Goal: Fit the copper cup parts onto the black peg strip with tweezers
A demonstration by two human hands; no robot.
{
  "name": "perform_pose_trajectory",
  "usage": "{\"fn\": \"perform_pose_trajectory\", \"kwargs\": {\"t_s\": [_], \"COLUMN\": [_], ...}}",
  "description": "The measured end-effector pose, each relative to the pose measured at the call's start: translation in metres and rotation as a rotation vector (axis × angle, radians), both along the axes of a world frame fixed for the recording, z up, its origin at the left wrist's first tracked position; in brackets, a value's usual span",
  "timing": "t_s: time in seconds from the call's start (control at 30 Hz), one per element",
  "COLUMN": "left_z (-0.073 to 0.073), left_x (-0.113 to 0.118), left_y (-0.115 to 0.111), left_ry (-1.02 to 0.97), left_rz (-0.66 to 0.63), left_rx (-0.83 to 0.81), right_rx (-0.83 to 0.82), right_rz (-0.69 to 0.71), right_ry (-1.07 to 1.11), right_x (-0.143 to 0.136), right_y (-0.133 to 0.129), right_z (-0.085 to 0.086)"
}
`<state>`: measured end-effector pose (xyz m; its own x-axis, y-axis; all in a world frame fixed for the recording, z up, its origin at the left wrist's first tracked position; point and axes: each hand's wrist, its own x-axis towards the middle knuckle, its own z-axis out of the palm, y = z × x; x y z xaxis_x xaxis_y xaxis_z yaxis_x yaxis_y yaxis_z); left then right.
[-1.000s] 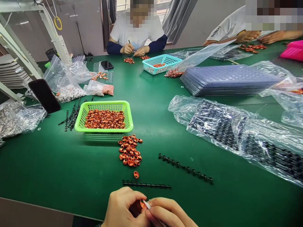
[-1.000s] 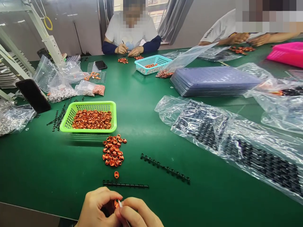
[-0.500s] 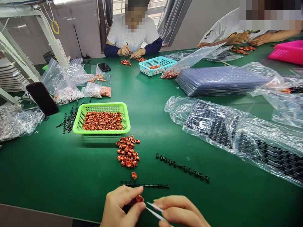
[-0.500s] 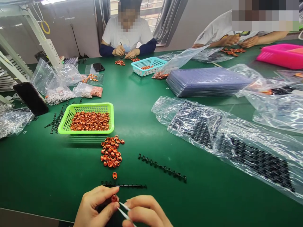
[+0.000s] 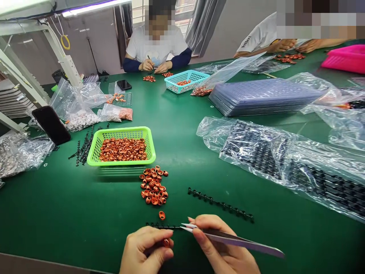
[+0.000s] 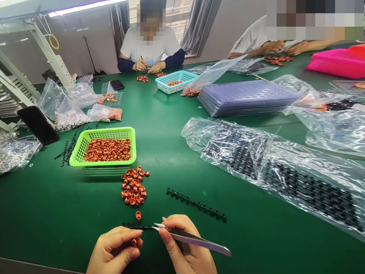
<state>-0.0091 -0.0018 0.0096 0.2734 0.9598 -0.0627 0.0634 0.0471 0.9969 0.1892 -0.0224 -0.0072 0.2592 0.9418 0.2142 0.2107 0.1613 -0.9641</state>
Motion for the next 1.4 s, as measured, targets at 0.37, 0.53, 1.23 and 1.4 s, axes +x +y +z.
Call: {"fn": "perform_pose_trajectory", "kwargs": {"t_s": [0.37, 0.53, 1.23, 1.4], "left_z": [0.07, 0.04, -0.004, -0.001], "left_x": [-0.039, -0.003, -0.007, -0.005], "left_y": [0.138, 0.095, 0.014, 0.017], "left_ry": [0.811, 0.826, 0.278, 0.25], "left_rz": [0.125, -0.433, -0.014, -0.012], "left_rx": [0.708, 0.701, 0.142, 0.056], "right_rx": [-0.024, 0.011, -0.031, -0.064], "right_rz": [-0.05, 0.011, 0.029, 0.073], "right_ry": [-0.123, -0.115, -0.196, -0.132], "right_x": [0.0, -0.016, -0.024, -0.023], "right_y": [0.001, 0.01, 0.014, 0.013], "right_z": [0.002, 0.004, -0.004, -0.004]}}
